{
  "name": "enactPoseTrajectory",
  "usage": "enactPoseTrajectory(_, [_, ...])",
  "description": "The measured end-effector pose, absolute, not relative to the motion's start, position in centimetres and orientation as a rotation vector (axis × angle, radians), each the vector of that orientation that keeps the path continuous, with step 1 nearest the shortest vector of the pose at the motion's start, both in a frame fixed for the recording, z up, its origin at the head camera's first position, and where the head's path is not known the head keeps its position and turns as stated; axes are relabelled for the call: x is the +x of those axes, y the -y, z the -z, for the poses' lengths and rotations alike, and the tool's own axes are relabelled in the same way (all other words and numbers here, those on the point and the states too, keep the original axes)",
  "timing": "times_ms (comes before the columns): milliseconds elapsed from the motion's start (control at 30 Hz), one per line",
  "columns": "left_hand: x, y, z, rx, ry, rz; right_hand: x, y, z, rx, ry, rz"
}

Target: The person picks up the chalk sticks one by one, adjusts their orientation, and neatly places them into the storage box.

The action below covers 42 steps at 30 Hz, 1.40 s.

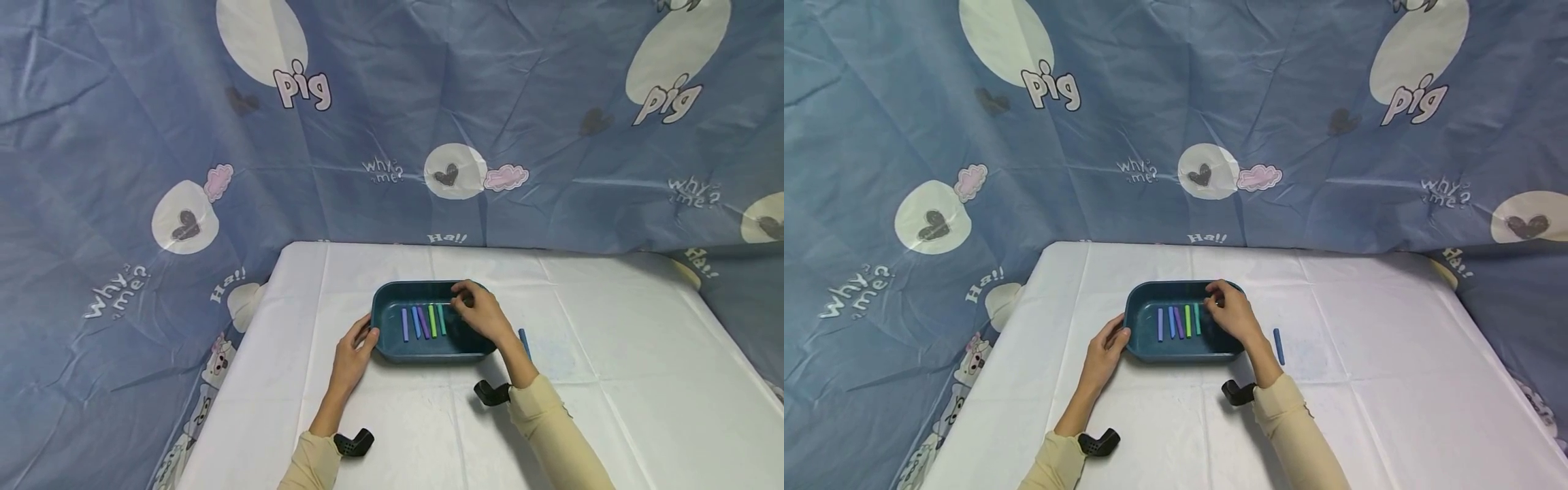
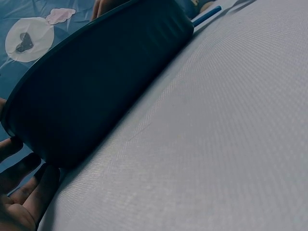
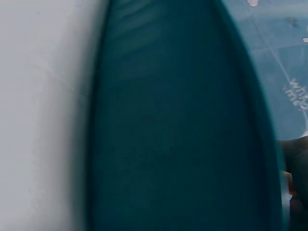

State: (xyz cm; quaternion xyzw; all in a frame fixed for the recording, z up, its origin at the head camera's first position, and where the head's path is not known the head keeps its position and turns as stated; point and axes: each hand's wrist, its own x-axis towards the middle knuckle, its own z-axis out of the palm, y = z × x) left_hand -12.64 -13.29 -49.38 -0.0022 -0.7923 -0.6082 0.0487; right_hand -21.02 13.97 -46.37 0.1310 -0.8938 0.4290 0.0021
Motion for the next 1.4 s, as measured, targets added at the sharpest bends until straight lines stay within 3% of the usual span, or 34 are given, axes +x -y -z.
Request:
enactPoseTrajectory(233, [-12.7, 13.5, 49.3, 0.005, 2.418, 1.873, -20.8, -15.4, 45.6, 0.34, 2.754, -1.471])
enactPoseTrajectory(467, [-14.2, 13.8, 53.0, 0.021, 2.381, 1.883, -20.3, -16.7, 45.8, 0.325, 2.634, -1.595])
enactPoseTrajectory(1200, [-14.1, 13.7, 53.0, 0.036, 2.384, 1.847, -20.0, -20.8, 45.8, 0.193, 2.67, -1.552])
enactPoseTrajectory(1400, [-13.3, 13.5, 51.0, -0.001, 2.399, 1.861, -19.8, -22.2, 46.5, 0.206, 2.788, -1.45])
